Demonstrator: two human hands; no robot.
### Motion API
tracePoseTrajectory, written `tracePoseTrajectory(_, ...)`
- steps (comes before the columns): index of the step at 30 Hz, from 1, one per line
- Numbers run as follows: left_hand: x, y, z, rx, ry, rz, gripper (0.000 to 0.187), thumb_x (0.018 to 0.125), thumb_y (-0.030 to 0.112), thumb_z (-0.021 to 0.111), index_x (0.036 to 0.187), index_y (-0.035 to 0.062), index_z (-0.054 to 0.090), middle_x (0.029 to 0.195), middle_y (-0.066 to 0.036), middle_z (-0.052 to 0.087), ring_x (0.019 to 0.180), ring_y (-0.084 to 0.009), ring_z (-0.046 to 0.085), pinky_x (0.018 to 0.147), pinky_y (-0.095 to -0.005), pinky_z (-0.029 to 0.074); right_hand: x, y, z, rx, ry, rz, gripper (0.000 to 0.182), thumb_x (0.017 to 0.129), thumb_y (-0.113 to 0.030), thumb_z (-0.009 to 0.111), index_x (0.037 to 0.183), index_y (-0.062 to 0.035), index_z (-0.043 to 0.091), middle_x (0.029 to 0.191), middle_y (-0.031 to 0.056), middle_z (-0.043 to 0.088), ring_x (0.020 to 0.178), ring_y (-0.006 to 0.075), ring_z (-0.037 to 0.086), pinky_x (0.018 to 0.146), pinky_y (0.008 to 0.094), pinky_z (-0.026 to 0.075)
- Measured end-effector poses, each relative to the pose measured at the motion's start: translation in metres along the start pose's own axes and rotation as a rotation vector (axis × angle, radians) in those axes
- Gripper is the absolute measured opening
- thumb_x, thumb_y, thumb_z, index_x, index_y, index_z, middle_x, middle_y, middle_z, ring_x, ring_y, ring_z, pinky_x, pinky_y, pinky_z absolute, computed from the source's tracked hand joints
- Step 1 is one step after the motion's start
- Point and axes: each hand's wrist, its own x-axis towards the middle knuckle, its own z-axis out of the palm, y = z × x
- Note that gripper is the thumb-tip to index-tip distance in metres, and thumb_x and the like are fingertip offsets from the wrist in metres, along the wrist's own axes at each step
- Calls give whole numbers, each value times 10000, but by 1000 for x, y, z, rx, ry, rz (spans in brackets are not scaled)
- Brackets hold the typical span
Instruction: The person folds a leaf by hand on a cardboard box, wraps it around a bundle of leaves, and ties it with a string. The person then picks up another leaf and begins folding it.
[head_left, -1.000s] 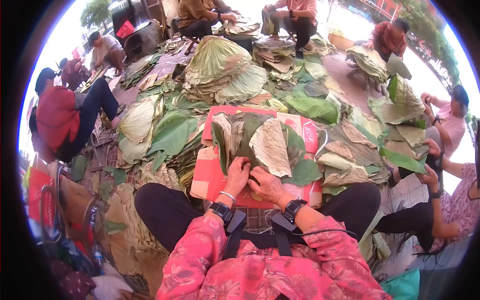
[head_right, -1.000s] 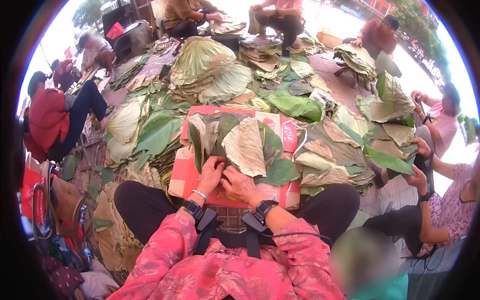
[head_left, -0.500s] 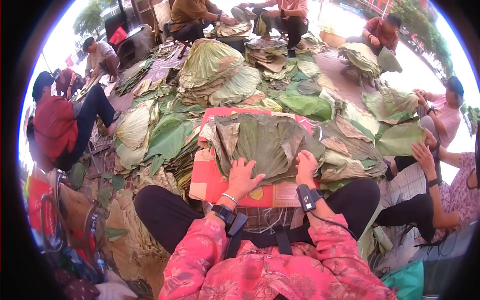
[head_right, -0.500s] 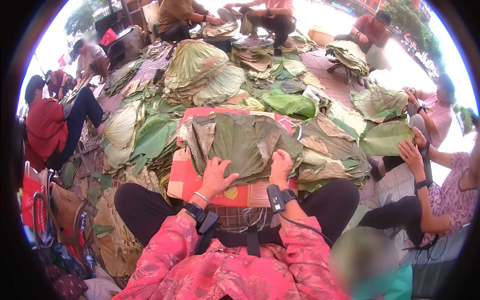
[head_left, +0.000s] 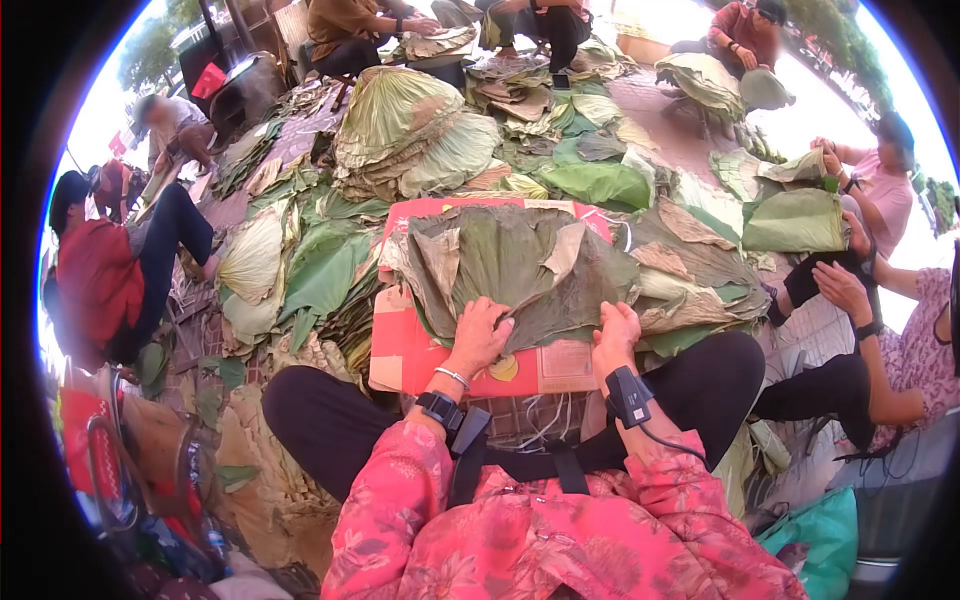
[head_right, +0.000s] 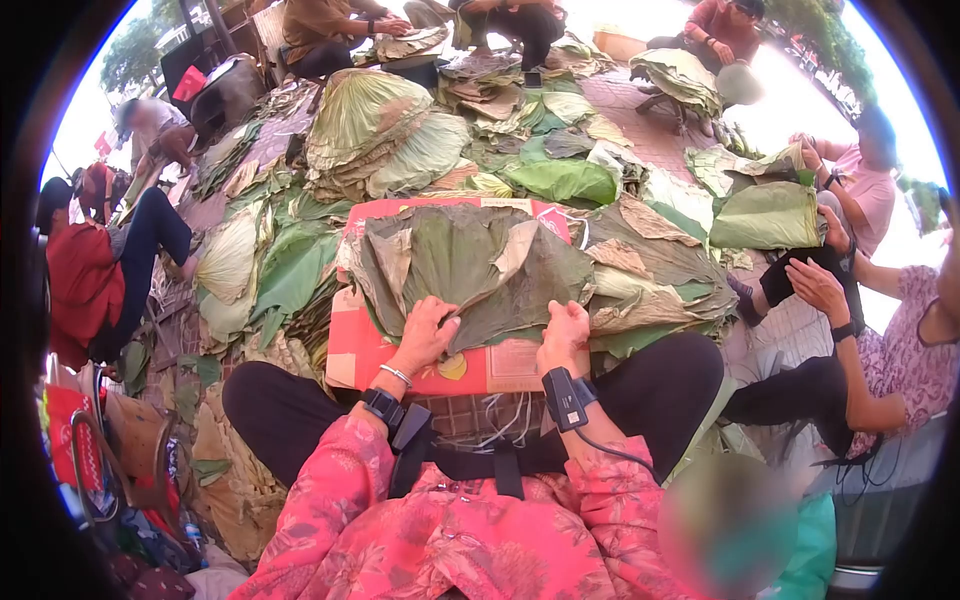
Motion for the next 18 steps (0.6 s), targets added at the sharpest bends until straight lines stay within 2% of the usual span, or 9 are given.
tracePoseTrajectory(3,8,-17,-5,-170,-148,-103,277,740,224,621,966,65,643,913,-110,522,926,-278,491,823,-374,410,-10,-2,1,-75,-48,64,489,763,-165,668,1197,-87,457,966,62,555,751,161,558,523,288,398)
tracePoseTrajectory(4,7,-16,-6,-216,-138,-101,322,714,258,652,972,66,651,912,-104,524,922,-278,495,839,-361,410,-9,-2,2,-109,-34,93,509,767,-176,677,1211,-75,449,976,78,563,735,174,576,504,287,390)
tracePoseTrajectory(7,4,-2,-12,9,-175,10,402,668,296,696,1004,83,632,953,-97,512,952,-280,479,837,-366,405,-2,4,4,-134,20,73,520,759,-169,690,1211,-75,449,967,75,561,662,161,555,469,274,372)
tracePoseTrajectory(10,-2,29,-15,322,-176,15,481,617,313,731,1026,97,600,987,-89,488,968,-279,456,818,-378,402,28,30,5,-164,108,-96,521,752,-161,699,1204,-70,456,918,64,566,585,137,516,437,261,352)
tracePoseTrajectory(13,-6,33,-9,370,-147,9,477,610,258,723,1029,95,565,992,-88,466,967,-278,441,802,-388,400,8,6,4,-168,60,70,436,759,-172,691,1142,-74,507,840,41,569,545,116,481,430,248,351)
tracePoseTrajectory(16,-5,24,-3,297,-80,39,405,621,219,692,983,83,571,956,-91,472,942,-284,445,784,-397,402,14,1,0,-65,-98,69,302,777,-181,670,1045,-87,567,782,13,569,537,104,486,433,243,362)
tracePoseTrajectory(18,-5,20,1,283,-47,63,361,640,196,667,971,79,577,917,-99,477,917,-290,449,779,-397,405,14,-3,6,-46,-78,19,222,795,-178,646,993,-95,587,762,0,570,564,105,512,445,238,377)
